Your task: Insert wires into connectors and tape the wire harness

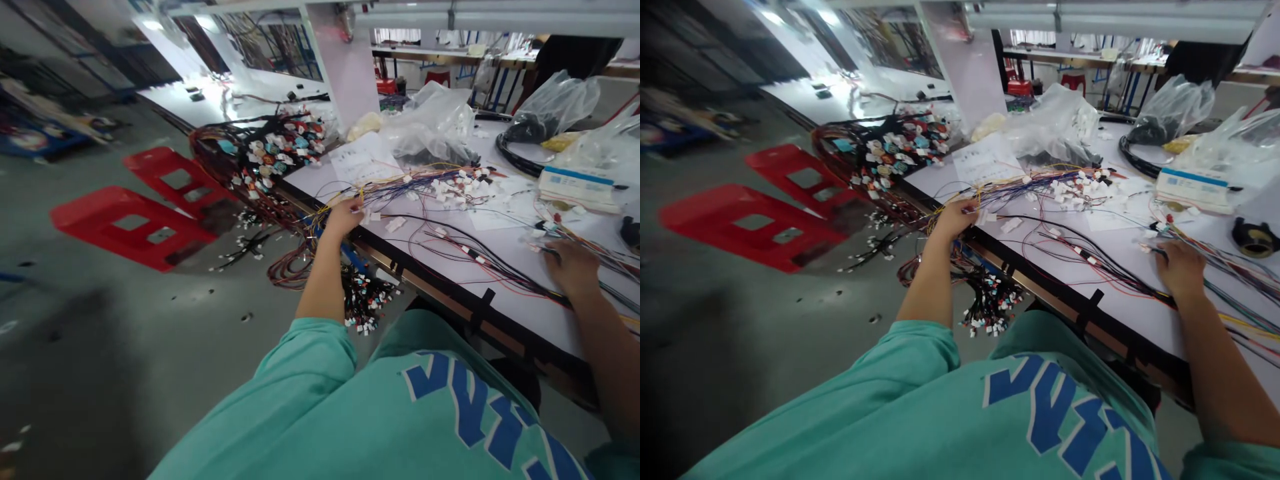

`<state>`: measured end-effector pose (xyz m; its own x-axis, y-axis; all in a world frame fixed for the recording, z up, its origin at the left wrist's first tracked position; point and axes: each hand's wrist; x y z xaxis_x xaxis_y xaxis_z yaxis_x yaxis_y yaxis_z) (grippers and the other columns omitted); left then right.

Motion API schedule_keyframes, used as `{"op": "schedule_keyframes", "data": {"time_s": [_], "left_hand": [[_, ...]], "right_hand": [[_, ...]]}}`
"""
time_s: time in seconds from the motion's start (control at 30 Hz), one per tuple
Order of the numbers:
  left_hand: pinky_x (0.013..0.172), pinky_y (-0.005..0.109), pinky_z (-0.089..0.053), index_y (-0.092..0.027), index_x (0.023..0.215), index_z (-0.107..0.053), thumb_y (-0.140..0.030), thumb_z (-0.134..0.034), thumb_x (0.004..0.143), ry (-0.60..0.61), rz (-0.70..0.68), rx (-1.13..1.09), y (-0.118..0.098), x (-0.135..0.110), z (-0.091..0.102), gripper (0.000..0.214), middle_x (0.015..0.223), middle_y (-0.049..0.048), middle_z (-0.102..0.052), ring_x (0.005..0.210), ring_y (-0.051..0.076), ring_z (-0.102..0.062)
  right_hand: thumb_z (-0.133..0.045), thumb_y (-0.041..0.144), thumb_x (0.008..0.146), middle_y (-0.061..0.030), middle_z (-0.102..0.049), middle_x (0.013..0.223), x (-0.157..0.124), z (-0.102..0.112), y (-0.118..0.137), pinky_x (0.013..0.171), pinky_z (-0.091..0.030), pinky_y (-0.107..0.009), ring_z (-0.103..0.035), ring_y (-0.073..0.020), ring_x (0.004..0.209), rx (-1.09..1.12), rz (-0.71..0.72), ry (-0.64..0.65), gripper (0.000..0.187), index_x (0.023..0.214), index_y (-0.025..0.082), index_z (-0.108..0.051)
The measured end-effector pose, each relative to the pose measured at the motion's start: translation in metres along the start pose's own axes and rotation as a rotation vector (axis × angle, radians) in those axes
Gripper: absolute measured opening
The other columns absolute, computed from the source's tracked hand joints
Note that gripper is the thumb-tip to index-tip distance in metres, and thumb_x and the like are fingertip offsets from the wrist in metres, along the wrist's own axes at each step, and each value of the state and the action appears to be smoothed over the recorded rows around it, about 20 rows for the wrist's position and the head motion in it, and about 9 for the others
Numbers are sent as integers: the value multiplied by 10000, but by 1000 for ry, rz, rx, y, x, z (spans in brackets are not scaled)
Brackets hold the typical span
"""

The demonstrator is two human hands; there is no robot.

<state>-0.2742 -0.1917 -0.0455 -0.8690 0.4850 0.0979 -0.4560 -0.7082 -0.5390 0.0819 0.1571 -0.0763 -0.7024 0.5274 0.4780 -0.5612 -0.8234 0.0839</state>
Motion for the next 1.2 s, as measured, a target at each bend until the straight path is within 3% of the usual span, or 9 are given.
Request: {"op": "schedule_keyframes", "data": {"time_s": [0.17, 0.43, 0.6, 0.77, 0.93, 1.2], "left_hand": [[910, 314, -440, -161, 1123, -668, -267, -572, 731, 156, -129, 151, -10, 1, -6, 417, 1097, 91, -645, 997, 234, -584], [934, 347, -425, -127, 1253, -582, -285, -456, 839, 32, -33, 245, -49, -3, 7, 461, 1214, 133, -612, 1078, 264, -573], [967, 381, -414, -126, 1273, -566, -309, -451, 834, 134, 47, 375, -68, -1, 10, 490, 1302, 145, -560, 1175, 298, -524], [1007, 402, -394, -72, 1275, -549, -282, -419, 824, 168, -13, 497, -85, 2, 3, 514, 1308, 187, -543, 1219, 319, -491], [1014, 368, -394, -64, 1272, -549, -251, -421, 814, 118, -80, 411, -114, -5, -3, 510, 1264, 181, -574, 1183, 288, -523], [954, 314, -428, -111, 1201, -608, -255, -465, 828, 157, -286, 234, -157, -14, -23, 425, 1137, 111, -660, 1031, 226, -607]], "right_hand": [[-422, 261, 777, -119, -708, 972, 1, 1, 0, 814, -476, -437, -635, -289, 953, -10, 16, 32, 284, 868, 206, -686], [-450, 228, 818, -92, -712, 1015, 1, 15, 13, 871, -452, -379, -625, -251, 978, -63, -73, 173, 304, 973, 188, -708], [-435, 196, 838, -85, -709, 1015, 1, 23, 23, 848, -461, -332, -623, -231, 968, -8, -90, 295, 334, 1035, 184, -704], [-417, 208, 872, -86, -688, 1090, 4, 28, 28, 874, -449, -338, -600, -235, 1029, -33, -182, 328, 348, 1091, 197, -688], [-432, 235, 878, -111, -654, 1159, 5, 35, 26, 919, -426, -340, -569, -253, 1090, -80, -177, 413, 335, 1093, 162, -679], [-413, 239, 886, -127, -653, 1142, 3, 43, 17, 918, -422, -354, -559, -268, 1098, -155, -223, 441, 328, 1062, 148, -675]]}}
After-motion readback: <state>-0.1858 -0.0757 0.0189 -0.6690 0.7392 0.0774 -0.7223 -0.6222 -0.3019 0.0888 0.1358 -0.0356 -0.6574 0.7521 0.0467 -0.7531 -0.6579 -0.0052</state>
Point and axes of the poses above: each hand's wrist, its own x-axis towards the middle knuckle, its own z-axis out of the back of the hand, y = z × x
